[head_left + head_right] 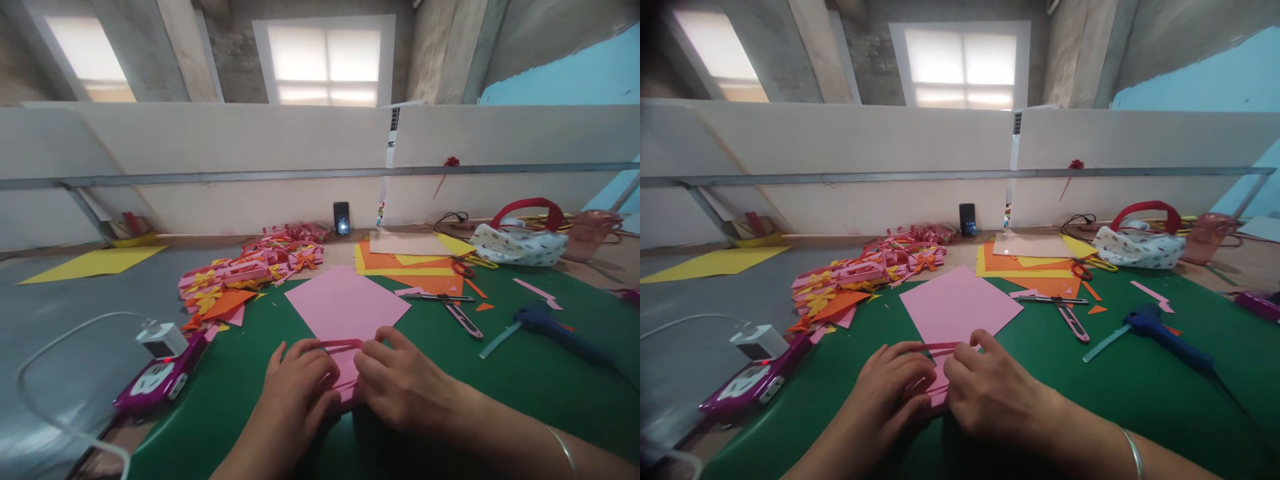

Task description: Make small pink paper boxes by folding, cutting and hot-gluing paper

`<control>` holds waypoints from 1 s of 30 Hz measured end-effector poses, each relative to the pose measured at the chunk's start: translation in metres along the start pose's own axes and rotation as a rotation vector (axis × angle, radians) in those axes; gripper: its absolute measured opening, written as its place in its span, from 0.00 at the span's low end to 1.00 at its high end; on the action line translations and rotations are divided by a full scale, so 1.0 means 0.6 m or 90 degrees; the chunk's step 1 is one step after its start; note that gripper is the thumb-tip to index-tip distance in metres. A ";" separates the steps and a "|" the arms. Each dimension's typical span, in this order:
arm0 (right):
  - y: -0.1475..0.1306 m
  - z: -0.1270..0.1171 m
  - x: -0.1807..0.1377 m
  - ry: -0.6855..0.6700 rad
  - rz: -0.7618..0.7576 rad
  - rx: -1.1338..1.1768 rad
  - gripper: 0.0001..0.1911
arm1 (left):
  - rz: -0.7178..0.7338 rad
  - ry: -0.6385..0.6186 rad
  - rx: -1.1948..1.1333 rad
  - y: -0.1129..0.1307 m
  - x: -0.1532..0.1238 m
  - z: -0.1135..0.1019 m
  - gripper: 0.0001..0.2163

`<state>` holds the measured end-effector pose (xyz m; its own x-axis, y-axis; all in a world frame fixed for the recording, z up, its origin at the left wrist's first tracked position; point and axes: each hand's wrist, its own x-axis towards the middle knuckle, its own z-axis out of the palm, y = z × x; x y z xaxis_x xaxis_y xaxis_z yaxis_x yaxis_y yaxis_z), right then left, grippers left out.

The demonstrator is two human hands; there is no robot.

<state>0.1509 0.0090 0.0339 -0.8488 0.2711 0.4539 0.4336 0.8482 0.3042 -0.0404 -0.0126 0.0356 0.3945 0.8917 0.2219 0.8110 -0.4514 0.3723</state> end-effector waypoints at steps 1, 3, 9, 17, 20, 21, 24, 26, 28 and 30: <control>0.000 0.001 0.000 -0.002 0.002 -0.003 0.12 | -0.001 0.000 -0.003 0.000 0.000 0.000 0.07; 0.001 0.006 -0.003 -0.003 0.013 -0.014 0.12 | 0.001 0.004 -0.009 0.000 0.000 0.000 0.09; 0.008 0.033 -0.007 0.011 0.144 0.028 0.12 | 0.013 0.010 0.003 -0.007 0.004 0.001 0.07; 0.017 -0.009 -0.033 0.045 0.294 0.172 0.06 | 0.107 0.091 0.063 -0.023 0.008 0.024 0.07; 0.062 -0.061 -0.115 0.083 0.460 0.098 0.06 | 0.141 0.154 0.038 -0.042 0.009 0.041 0.05; 0.081 -0.079 -0.153 0.056 0.533 0.032 0.07 | 0.147 0.170 0.029 -0.049 0.011 0.046 0.04; 0.134 -0.119 -0.270 -0.141 0.769 -0.224 0.16 | 0.140 0.185 0.016 -0.056 0.014 0.051 0.04; 0.160 -0.126 -0.331 -0.318 0.900 -0.268 0.20 | 0.115 0.178 0.028 -0.049 0.013 0.046 0.05; 0.177 -0.118 -0.367 -0.356 0.934 -0.251 0.16 | 0.085 0.157 0.046 -0.037 0.010 0.038 0.05; 0.185 -0.110 -0.382 -0.357 0.936 -0.224 0.10 | 0.058 0.125 0.060 -0.024 0.008 0.030 0.05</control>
<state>0.4137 0.0111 0.0187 0.3798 0.9059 0.1872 0.9088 -0.4032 0.1074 -0.0424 -0.0012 0.0148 0.3836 0.8197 0.4254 0.8162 -0.5164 0.2591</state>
